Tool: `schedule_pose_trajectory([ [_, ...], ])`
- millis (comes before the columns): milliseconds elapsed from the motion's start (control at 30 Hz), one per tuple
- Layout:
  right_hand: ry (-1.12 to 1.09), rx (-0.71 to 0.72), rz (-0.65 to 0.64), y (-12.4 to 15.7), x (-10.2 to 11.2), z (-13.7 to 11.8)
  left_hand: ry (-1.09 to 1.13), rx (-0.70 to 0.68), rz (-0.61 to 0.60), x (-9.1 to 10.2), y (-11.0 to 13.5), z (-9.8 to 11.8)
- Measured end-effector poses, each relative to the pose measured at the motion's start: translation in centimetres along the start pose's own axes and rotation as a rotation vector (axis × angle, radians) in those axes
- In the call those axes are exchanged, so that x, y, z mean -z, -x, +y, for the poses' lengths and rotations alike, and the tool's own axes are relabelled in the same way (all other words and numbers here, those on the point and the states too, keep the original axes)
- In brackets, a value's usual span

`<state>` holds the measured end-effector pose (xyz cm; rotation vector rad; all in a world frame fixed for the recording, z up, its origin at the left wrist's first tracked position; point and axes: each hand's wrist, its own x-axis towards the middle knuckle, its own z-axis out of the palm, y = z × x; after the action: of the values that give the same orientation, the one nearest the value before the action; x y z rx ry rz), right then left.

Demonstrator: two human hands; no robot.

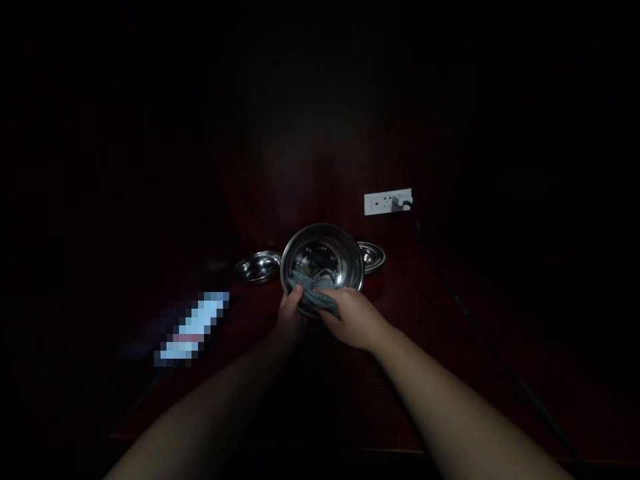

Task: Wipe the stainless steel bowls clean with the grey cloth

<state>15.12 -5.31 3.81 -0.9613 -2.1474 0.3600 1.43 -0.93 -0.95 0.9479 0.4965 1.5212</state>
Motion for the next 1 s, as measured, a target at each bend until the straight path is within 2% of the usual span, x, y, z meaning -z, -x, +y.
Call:
schedule_pose_trajectory([
  [167,0.047,-0.012,-0.023,0.1,0.2,0.1,0.013,-0.009,0.025,0.0,-0.2,-0.1],
  [267,0.105,-0.055,0.011,0.1,0.0,0.3,-0.003,-0.042,0.024,0.0,-0.3,0.0],
  [400,0.183,-0.104,0.114,0.1,-0.3,0.6,-0.04,-0.081,-0.076,-0.2,-0.2,0.5],
  [500,0.178,-0.096,0.145,0.1,-0.4,0.8,-0.084,-0.088,-0.143,-0.3,-0.1,0.9],
  [700,0.143,-0.053,0.186,0.1,-0.6,1.1,-0.124,-0.133,-0.195,-0.6,-0.2,1.2],
  [833,0.07,0.08,0.205,0.2,-0.9,1.2,-0.123,-0.156,-0.182,-0.3,-0.3,1.1],
  [900,0.02,0.157,0.186,0.3,-1.1,1.2,-0.113,-0.135,-0.18,-0.2,-0.2,1.1],
  [1000,-0.019,0.19,0.108,0.4,-1.1,1.0,-0.074,-0.065,-0.162,-0.1,0.0,0.9],
])
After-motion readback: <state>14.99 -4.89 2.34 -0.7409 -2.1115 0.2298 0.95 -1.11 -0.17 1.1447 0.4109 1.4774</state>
